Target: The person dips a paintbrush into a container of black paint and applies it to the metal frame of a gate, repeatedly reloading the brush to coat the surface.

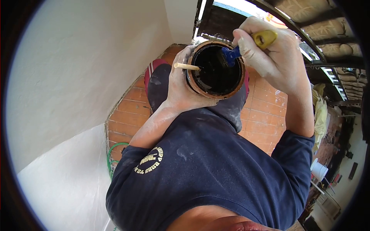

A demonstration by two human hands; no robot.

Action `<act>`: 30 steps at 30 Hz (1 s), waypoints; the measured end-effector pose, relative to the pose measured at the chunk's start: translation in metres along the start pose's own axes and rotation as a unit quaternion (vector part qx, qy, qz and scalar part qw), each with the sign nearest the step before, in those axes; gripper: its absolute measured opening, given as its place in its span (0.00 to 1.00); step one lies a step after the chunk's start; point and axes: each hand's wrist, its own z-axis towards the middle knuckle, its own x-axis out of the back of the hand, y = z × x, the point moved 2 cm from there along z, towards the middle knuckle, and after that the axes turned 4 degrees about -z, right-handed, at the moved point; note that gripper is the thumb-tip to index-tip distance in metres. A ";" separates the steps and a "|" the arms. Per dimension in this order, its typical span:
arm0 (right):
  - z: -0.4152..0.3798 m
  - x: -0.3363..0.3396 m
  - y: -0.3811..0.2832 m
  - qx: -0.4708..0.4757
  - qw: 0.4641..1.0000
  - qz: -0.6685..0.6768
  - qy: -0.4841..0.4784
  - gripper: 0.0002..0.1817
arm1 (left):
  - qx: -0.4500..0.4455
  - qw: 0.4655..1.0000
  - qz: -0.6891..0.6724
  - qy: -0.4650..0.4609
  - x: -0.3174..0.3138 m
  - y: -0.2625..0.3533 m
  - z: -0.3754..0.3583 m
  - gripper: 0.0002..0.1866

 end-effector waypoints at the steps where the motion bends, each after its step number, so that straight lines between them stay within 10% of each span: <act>1: 0.000 0.005 -0.002 -0.005 1.000 0.007 0.012 0.10 | -0.001 1.000 -0.002 -0.001 -0.001 -0.001 0.000 0.65; 30: -0.035 0.026 0.015 -0.151 0.968 0.153 0.132 0.09 | -0.001 0.998 -0.023 0.064 -0.026 -0.023 0.031 0.63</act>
